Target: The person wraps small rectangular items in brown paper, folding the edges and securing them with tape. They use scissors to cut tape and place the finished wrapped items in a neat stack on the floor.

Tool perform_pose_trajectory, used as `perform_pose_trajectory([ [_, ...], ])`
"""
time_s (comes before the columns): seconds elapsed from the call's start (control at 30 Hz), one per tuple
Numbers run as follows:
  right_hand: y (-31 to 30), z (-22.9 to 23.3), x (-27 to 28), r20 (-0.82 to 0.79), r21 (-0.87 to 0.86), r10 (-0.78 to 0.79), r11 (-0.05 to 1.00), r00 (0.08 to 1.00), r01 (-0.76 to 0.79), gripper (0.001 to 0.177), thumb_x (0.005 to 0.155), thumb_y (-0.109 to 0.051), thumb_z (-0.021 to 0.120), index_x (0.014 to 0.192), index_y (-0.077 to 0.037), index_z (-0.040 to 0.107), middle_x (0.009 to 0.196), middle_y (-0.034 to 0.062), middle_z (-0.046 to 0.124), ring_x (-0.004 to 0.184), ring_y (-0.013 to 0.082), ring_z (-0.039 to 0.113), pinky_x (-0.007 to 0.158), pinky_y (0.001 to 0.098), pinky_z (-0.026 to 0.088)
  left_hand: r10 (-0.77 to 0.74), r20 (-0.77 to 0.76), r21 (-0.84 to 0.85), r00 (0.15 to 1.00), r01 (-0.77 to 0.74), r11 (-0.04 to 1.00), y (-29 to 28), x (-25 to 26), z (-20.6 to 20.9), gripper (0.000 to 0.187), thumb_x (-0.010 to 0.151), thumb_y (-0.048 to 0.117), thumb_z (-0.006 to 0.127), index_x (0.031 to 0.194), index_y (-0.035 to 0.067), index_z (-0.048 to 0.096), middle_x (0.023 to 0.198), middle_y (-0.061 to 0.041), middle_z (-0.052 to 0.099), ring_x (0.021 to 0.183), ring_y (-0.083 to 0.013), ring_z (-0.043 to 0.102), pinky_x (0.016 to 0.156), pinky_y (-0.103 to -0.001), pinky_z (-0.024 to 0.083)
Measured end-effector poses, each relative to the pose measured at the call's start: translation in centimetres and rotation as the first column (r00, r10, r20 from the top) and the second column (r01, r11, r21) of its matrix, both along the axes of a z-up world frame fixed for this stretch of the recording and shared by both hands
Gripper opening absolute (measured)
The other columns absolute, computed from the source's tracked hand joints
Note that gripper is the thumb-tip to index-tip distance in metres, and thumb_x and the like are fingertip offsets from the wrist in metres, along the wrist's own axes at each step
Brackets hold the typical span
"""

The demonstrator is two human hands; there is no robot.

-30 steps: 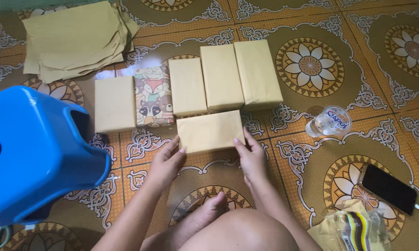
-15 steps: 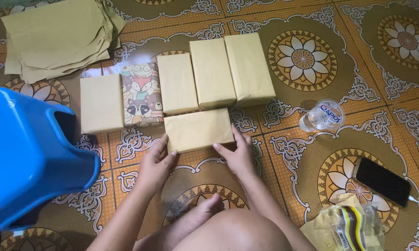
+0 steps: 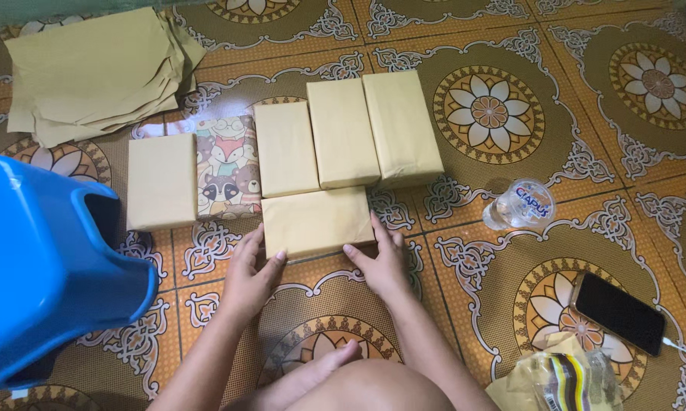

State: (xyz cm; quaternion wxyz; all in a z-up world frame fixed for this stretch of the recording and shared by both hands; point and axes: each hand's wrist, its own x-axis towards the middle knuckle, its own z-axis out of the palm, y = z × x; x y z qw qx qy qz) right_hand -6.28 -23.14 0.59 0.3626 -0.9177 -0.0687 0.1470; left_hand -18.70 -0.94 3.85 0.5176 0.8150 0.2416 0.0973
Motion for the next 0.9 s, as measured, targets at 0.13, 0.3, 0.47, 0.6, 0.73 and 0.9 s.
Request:
perform_pose_trajectory([
  [0.13,-0.1,-0.1,0.2,0.005,-0.014,0.021,1.0,1.0,-0.02,0.092,0.078,-0.05,0.083,0.156,-0.031,0.039,0.134,0.0178,0.049,0.126,0.0352,0.049,0.106,0.0462,0.043,-0.023,0.049,-0.037,0.999,0.025,0.999,0.1,-0.1,0.1,0.067,0.09,0.017,0.07,0.15,0.002,0.045,0.136,-0.011,0.057,0.122,-0.0195,0.059,0.103,-0.032,0.047],
  [0.3,-0.3,-0.6,0.3,-0.054,0.015,0.021,1.0,0.998,-0.02,0.087,0.082,-0.048,0.077,0.157,-0.032,0.036,0.134,0.0171,0.049,0.126,0.0333,0.05,0.108,0.0436,0.043,-0.029,0.036,0.059,0.999,0.027,0.998,0.0,-0.2,0.5,0.065,0.091,0.017,0.071,0.15,0.003,0.047,0.136,-0.011,0.058,0.121,-0.0201,0.06,0.102,-0.032,0.048],
  [0.47,-0.5,-0.7,0.6,-0.058,0.008,0.057,0.998,0.997,-0.056,0.084,0.086,-0.045,0.076,0.158,-0.032,0.034,0.14,0.0171,0.044,0.13,0.0346,0.045,0.111,0.044,0.038,-0.004,-0.008,-0.007,1.0,0.004,1.0,-0.3,0.2,1.1,0.065,0.09,0.018,0.07,0.149,0.004,0.046,0.138,-0.01,0.056,0.112,-0.0191,0.065,0.094,-0.032,0.053],
  [0.6,-0.5,-0.5,0.9,-0.139,0.021,0.043,0.999,0.989,-0.04,0.084,0.087,-0.042,0.076,0.158,-0.032,0.032,0.147,0.0158,0.038,0.136,0.0354,0.04,0.112,0.0442,0.036,0.031,-0.072,-0.077,0.997,-0.036,0.996,-0.2,0.2,1.2,0.067,0.088,0.019,0.07,0.15,0.007,0.046,0.134,-0.009,0.058,0.101,-0.0201,0.066,0.087,-0.033,0.056],
  [0.73,-0.9,-0.6,1.0,-0.119,0.093,0.055,0.995,0.991,-0.044,0.085,0.086,-0.038,0.076,0.159,-0.029,0.032,0.146,0.016,0.041,0.136,0.0334,0.044,0.113,0.0419,0.039,-0.014,-0.018,0.074,1.0,0.015,0.997,0.2,-0.1,0.8,0.063,0.09,0.02,0.071,0.148,0.005,0.049,0.132,-0.011,0.061,0.107,-0.0215,0.063,0.093,-0.035,0.052],
  [0.9,-1.8,-1.0,0.8,0.02,0.189,0.112,0.975,0.994,-0.114,0.092,0.084,-0.028,0.081,0.158,-0.02,0.027,0.143,0.0177,0.043,0.131,0.0329,0.049,0.107,0.0426,0.043,-0.043,-0.096,0.038,0.994,0.046,0.998,1.0,-0.7,0.5,0.067,0.093,0.025,0.066,0.154,0.01,0.044,0.13,-0.013,0.063,0.117,-0.0263,0.061,0.104,-0.037,0.048],
])
